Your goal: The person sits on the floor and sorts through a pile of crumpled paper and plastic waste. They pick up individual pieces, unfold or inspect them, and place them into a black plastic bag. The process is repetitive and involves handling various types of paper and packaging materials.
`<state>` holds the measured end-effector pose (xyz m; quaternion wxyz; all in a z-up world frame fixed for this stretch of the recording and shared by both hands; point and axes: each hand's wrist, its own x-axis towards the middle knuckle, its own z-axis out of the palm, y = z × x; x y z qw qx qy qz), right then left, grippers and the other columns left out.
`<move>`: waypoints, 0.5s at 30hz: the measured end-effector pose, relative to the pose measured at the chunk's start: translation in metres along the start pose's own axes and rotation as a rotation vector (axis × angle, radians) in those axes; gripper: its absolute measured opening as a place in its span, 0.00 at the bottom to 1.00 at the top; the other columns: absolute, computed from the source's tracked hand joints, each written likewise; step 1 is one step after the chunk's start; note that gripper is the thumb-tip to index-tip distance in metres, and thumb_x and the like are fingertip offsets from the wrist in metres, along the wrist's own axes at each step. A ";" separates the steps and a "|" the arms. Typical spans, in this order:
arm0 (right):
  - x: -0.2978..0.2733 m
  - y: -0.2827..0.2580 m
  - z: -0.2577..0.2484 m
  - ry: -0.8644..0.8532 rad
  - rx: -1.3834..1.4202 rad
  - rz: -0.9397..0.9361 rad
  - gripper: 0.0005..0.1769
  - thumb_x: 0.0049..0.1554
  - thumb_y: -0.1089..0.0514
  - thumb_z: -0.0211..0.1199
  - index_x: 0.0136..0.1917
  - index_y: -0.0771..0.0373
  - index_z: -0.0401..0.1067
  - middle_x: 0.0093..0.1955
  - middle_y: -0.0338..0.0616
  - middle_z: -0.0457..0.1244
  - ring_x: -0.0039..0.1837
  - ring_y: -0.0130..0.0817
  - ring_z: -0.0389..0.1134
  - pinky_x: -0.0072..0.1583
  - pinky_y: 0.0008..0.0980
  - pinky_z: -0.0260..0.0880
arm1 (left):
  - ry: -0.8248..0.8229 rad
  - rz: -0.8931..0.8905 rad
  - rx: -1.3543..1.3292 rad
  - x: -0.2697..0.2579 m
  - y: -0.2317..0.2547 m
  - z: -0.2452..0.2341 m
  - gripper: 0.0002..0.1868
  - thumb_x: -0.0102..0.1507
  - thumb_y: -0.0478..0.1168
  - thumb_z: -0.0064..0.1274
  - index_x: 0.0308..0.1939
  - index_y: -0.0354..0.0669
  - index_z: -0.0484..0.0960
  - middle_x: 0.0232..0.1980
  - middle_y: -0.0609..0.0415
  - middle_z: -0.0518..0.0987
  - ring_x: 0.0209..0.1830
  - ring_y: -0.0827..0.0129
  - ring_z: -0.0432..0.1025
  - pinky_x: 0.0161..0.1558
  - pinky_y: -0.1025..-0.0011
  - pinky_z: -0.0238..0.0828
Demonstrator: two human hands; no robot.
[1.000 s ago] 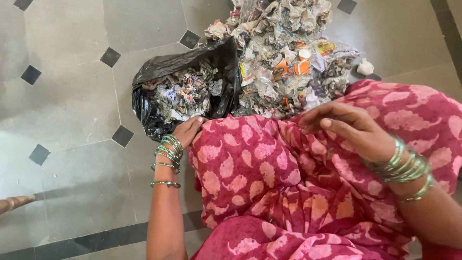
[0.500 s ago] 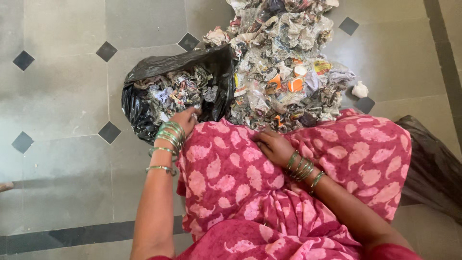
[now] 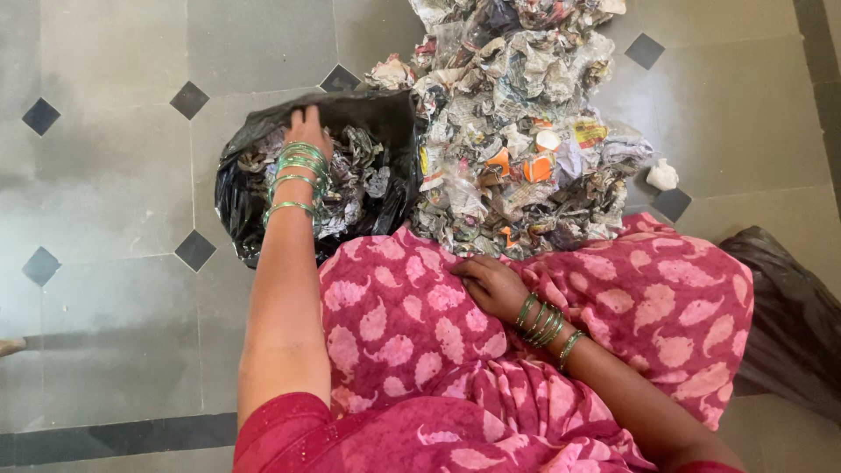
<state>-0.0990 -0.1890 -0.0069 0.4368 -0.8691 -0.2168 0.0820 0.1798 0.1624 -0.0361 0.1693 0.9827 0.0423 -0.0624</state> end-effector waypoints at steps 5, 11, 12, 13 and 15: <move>0.004 0.006 0.004 -0.017 -0.015 0.022 0.12 0.57 0.63 0.60 0.55 0.59 0.75 0.51 0.48 0.67 0.55 0.48 0.69 0.55 0.43 0.70 | 0.166 0.044 0.072 0.005 0.000 -0.029 0.48 0.64 0.36 0.56 0.81 0.55 0.44 0.82 0.44 0.46 0.78 0.40 0.50 0.65 0.47 0.59; 0.007 0.009 0.004 -0.033 -0.014 0.020 0.11 0.57 0.63 0.60 0.54 0.59 0.75 0.50 0.47 0.66 0.54 0.48 0.69 0.55 0.43 0.70 | 0.177 0.195 -0.237 -0.030 0.035 -0.023 0.49 0.65 0.40 0.59 0.83 0.46 0.44 0.85 0.40 0.40 0.82 0.45 0.45 0.78 0.56 0.50; 0.008 0.009 0.003 -0.031 -0.009 0.011 0.11 0.57 0.63 0.60 0.54 0.59 0.75 0.50 0.47 0.67 0.55 0.48 0.69 0.56 0.43 0.70 | 0.164 0.201 -0.276 -0.046 0.052 -0.020 0.49 0.66 0.42 0.60 0.83 0.47 0.44 0.85 0.42 0.40 0.83 0.49 0.44 0.79 0.55 0.46; 0.009 0.009 0.003 -0.029 -0.005 0.002 0.11 0.57 0.63 0.60 0.54 0.59 0.75 0.51 0.47 0.67 0.55 0.48 0.69 0.56 0.43 0.70 | 0.150 0.207 -0.314 -0.066 0.072 -0.015 0.49 0.66 0.44 0.60 0.83 0.47 0.45 0.86 0.43 0.40 0.85 0.53 0.43 0.79 0.53 0.41; 0.008 0.007 0.002 -0.040 0.009 0.009 0.11 0.57 0.62 0.61 0.54 0.59 0.75 0.51 0.47 0.67 0.55 0.48 0.69 0.56 0.43 0.70 | 0.088 0.239 -0.457 -0.116 0.112 -0.009 0.44 0.68 0.47 0.57 0.82 0.48 0.48 0.86 0.45 0.42 0.85 0.57 0.43 0.80 0.57 0.43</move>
